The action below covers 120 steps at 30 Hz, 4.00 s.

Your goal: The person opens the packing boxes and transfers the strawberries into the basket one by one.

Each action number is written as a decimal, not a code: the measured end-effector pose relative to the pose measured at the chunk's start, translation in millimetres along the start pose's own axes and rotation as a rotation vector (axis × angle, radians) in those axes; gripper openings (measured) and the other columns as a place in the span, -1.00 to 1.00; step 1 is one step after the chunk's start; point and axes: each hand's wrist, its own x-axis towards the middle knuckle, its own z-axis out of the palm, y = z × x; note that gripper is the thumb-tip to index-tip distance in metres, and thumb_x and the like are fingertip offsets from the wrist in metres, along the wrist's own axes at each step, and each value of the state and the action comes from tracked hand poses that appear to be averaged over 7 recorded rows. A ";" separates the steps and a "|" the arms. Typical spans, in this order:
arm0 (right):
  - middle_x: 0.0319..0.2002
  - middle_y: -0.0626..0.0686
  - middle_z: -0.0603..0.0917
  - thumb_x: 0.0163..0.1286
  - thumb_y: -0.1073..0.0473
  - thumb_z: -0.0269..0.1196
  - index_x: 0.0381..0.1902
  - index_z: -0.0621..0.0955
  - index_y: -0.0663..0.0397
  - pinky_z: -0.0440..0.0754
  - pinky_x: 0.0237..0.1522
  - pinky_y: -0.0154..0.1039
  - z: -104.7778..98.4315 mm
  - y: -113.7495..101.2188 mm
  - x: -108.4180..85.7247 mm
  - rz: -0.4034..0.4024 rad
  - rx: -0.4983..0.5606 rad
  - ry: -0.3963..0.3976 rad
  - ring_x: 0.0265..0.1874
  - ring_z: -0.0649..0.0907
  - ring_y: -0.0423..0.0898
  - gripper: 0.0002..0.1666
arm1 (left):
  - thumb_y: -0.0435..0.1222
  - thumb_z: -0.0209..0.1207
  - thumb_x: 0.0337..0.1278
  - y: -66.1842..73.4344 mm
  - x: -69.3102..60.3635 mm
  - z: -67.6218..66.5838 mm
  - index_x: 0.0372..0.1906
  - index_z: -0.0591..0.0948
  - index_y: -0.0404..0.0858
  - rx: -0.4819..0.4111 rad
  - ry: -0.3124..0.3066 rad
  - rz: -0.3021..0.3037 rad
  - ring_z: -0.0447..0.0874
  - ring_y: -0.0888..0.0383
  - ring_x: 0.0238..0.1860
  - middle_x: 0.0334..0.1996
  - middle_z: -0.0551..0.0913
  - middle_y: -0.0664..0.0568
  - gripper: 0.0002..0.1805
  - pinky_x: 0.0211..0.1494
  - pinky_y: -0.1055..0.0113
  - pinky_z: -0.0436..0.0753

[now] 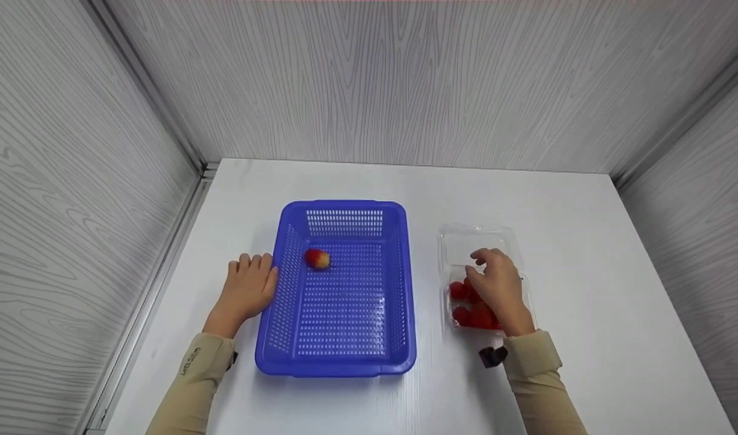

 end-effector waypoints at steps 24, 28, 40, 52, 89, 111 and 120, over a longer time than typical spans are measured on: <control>0.04 0.34 0.52 0.29 0.25 0.27 0.13 0.53 0.31 0.48 0.11 0.22 34.2 25.0 -15.7 0.257 -0.100 -0.098 0.04 0.49 0.24 -0.54 | -0.21 -0.15 0.49 -0.9 2.8 -1.9 -0.07 0.40 -0.39 -0.007 -0.004 -0.015 0.27 -0.19 -0.21 -0.29 0.43 -0.23 -0.71 -0.08 -0.12 0.23; -0.01 0.33 0.57 0.22 0.27 0.32 0.09 0.54 0.32 0.47 0.09 0.22 38.0 28.0 -16.5 0.237 -0.120 -0.097 -0.01 0.50 0.24 -0.53 | -0.19 -0.17 0.49 -1.5 3.1 1.1 -0.07 0.39 -0.39 -0.019 -0.016 -0.017 0.27 -0.19 -0.20 -0.28 0.43 -0.22 -0.70 -0.06 -0.12 0.22; 0.01 0.33 0.56 0.13 0.30 0.38 0.09 0.56 0.28 0.46 0.08 0.25 41.8 31.0 -21.8 0.198 -0.084 -0.041 0.00 0.50 0.26 -0.47 | -0.20 -0.17 0.49 -0.5 3.7 0.6 -0.08 0.38 -0.39 -0.008 -0.023 -0.013 0.25 -0.18 -0.21 -0.31 0.39 -0.20 -0.71 -0.06 -0.11 0.22; 0.13 0.29 0.46 0.17 0.28 0.39 0.21 0.48 0.25 0.52 0.09 0.20 32.1 21.7 -21.8 0.227 0.054 -0.067 0.11 0.49 0.24 -0.37 | -0.22 -0.15 0.49 -1.1 3.2 -0.9 -0.10 0.38 -0.38 0.002 -0.026 -0.010 0.25 -0.18 -0.22 -0.32 0.39 -0.19 -0.74 -0.08 -0.10 0.22; -0.20 0.25 0.61 0.15 0.26 0.37 -0.09 0.63 0.37 0.64 -0.20 -0.05 46.3 -86.4 26.7 -0.152 0.242 0.104 -0.28 0.62 0.10 -0.63 | -0.22 -0.15 0.49 -0.5 1.2 0.7 -0.09 0.39 -0.39 -0.005 -0.014 -0.011 0.26 -0.19 -0.22 -0.30 0.41 -0.22 -0.73 -0.08 -0.11 0.21; -0.22 0.18 0.66 0.15 0.30 0.33 -0.13 0.62 0.30 0.60 -0.23 -0.08 133.6 -144.3 50.7 -0.038 0.173 -0.259 -0.30 0.61 0.02 -0.69 | -0.21 -0.16 0.49 -0.7 1.5 -1.3 0.01 0.41 -0.43 -0.001 -0.018 -0.018 0.27 -0.19 -0.20 -0.25 0.44 -0.25 -0.67 -0.07 -0.11 0.23; -0.43 0.12 0.62 0.05 0.39 0.32 -0.36 0.62 0.32 0.58 -0.30 -0.04 179.0 -139.0 40.7 -0.067 0.117 -0.255 -0.44 0.53 -0.03 -0.85 | -0.20 -0.17 0.49 1.4 -0.9 2.1 -0.04 0.40 -0.40 -0.017 -0.027 -0.027 0.26 -0.18 -0.21 -0.28 0.43 -0.22 -0.69 -0.07 -0.11 0.21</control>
